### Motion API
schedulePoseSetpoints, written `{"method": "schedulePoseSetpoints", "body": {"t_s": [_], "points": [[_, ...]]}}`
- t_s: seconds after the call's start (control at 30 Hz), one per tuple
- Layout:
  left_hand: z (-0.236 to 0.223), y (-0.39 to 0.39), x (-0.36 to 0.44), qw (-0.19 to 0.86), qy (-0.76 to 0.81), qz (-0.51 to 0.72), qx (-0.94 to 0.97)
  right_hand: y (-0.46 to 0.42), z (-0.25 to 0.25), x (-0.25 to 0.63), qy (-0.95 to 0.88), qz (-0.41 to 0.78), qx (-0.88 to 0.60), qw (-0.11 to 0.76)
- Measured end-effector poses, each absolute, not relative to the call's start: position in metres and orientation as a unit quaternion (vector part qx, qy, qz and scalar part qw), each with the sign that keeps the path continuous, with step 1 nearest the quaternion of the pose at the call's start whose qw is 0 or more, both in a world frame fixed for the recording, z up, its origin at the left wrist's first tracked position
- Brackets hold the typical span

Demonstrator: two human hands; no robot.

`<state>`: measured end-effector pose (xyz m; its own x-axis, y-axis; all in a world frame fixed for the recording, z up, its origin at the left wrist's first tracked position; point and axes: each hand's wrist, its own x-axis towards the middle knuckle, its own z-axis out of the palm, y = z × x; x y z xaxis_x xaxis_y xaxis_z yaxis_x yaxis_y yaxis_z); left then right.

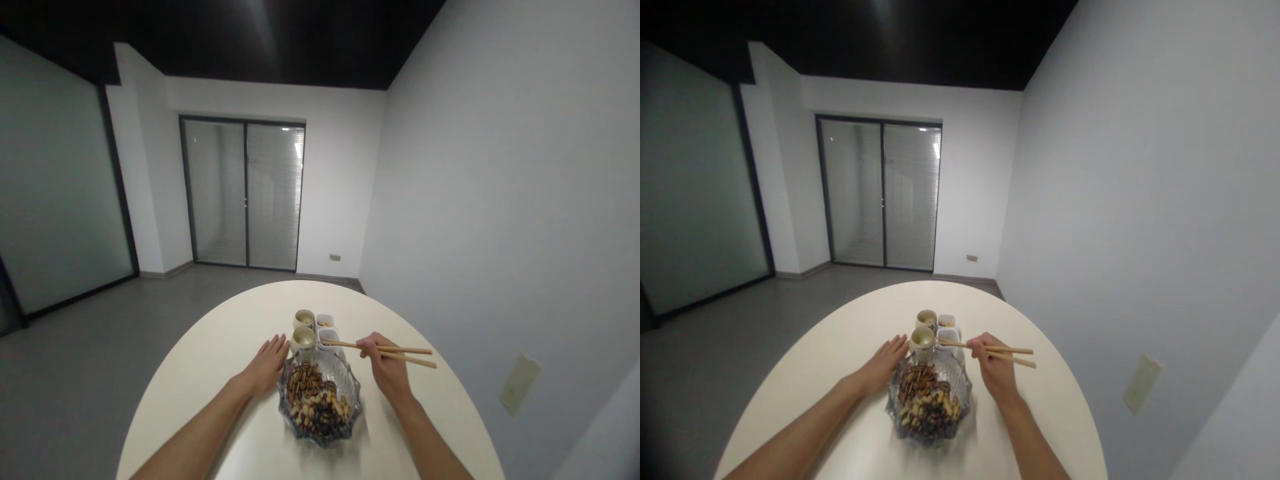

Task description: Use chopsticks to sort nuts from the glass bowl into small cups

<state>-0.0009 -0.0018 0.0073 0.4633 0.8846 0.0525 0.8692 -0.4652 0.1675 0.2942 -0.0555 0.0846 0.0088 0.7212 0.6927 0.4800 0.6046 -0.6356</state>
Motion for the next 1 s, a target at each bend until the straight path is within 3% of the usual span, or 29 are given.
{"method": "schedulePoseSetpoints", "body": {"t_s": [0.27,1.0], "points": [[0.006,0.001,-0.001,0.056,0.514,0.065,0.853,-0.062,0.079,0.276,-0.804,0.165,-0.349,0.452],[0.012,-0.001,0.001,0.057,0.516,0.056,0.853,-0.070,0.087,0.268,-0.867,0.170,-0.302,0.359]]}}
